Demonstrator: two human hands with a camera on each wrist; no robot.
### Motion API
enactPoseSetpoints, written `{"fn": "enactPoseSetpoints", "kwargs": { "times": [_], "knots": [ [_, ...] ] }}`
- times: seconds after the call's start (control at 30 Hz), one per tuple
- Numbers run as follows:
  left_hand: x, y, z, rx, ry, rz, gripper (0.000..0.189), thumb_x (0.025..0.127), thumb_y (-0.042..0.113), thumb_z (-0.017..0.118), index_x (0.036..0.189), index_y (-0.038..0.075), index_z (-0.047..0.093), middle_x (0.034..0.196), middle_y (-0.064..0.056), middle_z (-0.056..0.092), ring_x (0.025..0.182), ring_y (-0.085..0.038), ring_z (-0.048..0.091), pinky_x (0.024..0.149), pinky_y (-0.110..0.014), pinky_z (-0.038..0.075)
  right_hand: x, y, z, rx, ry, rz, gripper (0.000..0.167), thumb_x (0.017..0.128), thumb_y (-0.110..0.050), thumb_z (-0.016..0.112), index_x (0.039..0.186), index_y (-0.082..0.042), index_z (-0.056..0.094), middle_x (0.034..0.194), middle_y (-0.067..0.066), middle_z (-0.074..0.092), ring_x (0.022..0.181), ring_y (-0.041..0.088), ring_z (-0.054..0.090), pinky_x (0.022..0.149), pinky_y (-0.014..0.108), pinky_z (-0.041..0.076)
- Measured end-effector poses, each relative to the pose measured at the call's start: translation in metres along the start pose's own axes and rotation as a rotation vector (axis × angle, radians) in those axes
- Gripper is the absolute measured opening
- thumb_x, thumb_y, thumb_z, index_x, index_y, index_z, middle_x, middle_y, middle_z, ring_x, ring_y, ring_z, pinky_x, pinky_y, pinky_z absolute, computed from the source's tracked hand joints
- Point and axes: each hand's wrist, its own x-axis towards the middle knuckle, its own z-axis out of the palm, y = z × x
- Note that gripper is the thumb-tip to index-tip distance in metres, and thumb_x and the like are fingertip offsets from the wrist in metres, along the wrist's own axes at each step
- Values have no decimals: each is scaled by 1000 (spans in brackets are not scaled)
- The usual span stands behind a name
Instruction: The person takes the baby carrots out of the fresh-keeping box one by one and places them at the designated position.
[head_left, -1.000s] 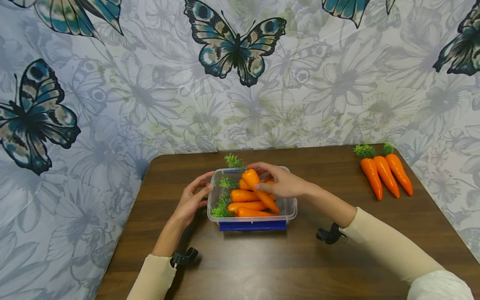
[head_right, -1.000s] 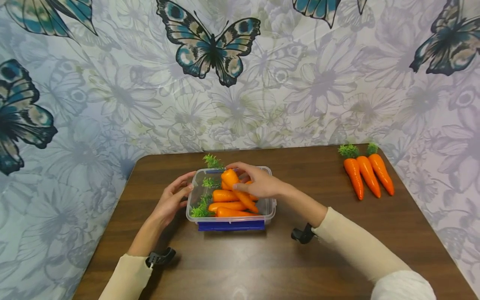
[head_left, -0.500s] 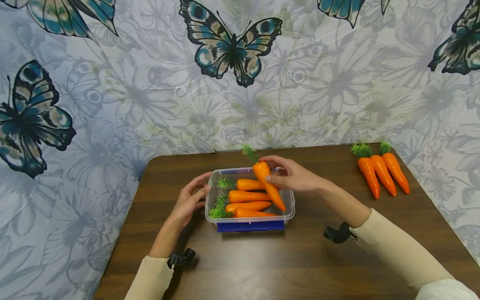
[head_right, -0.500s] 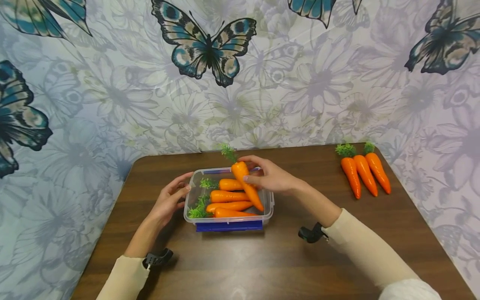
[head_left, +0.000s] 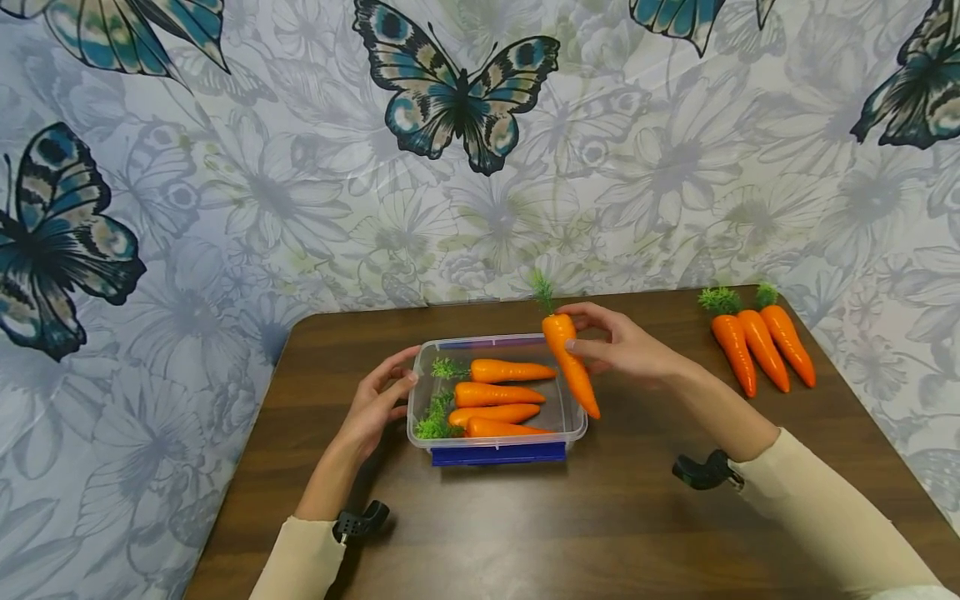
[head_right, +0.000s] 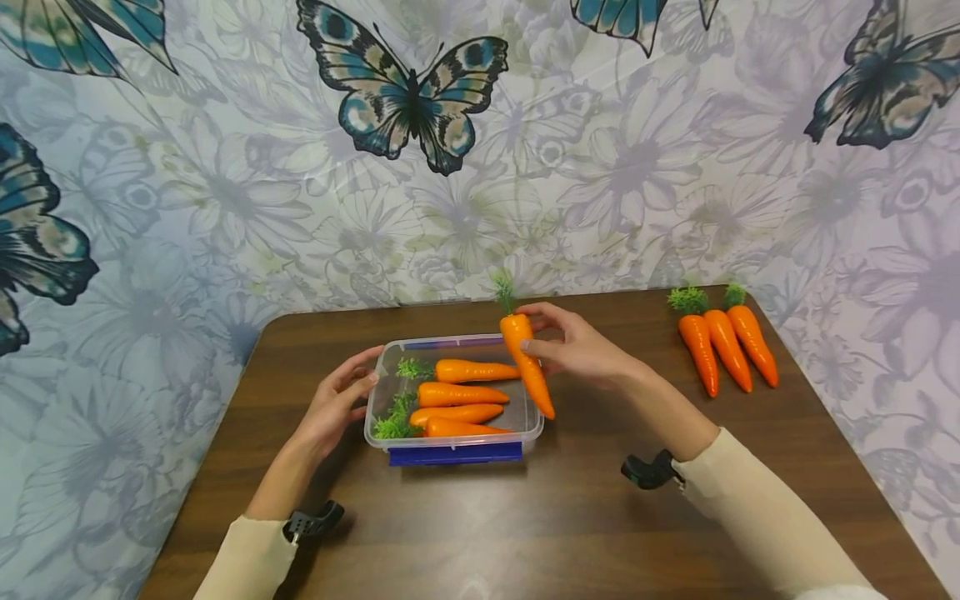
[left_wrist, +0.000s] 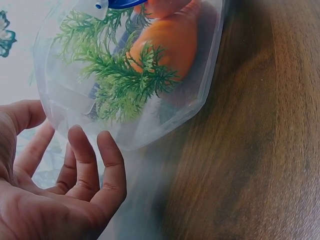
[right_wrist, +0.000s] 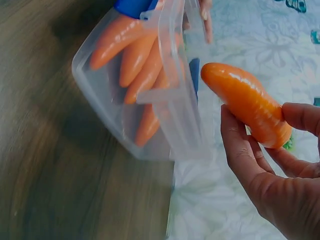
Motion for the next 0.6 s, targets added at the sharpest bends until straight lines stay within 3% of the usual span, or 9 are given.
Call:
{"fn": "enactPoseSetpoints", "kwargs": {
  "times": [0.37,0.6],
  "knots": [
    [1,-1,0,3,-1,-7,51,108,33,67,157,33,55,127,-4,51,107,-25,64,90,-39,63,-15,24,-26,-14,61,43,57,108,-20,67,160,-12,44,143,25,50,109,26,72,88,50,66],
    [2,-1,0,0,-6,-5,51,108,32,67,157,33,55,127,-4,50,105,-24,64,89,-39,63,-27,36,-39,-22,95,83,59,108,-22,68,160,-13,43,144,25,49,109,23,71,89,45,66]
  ]
}}
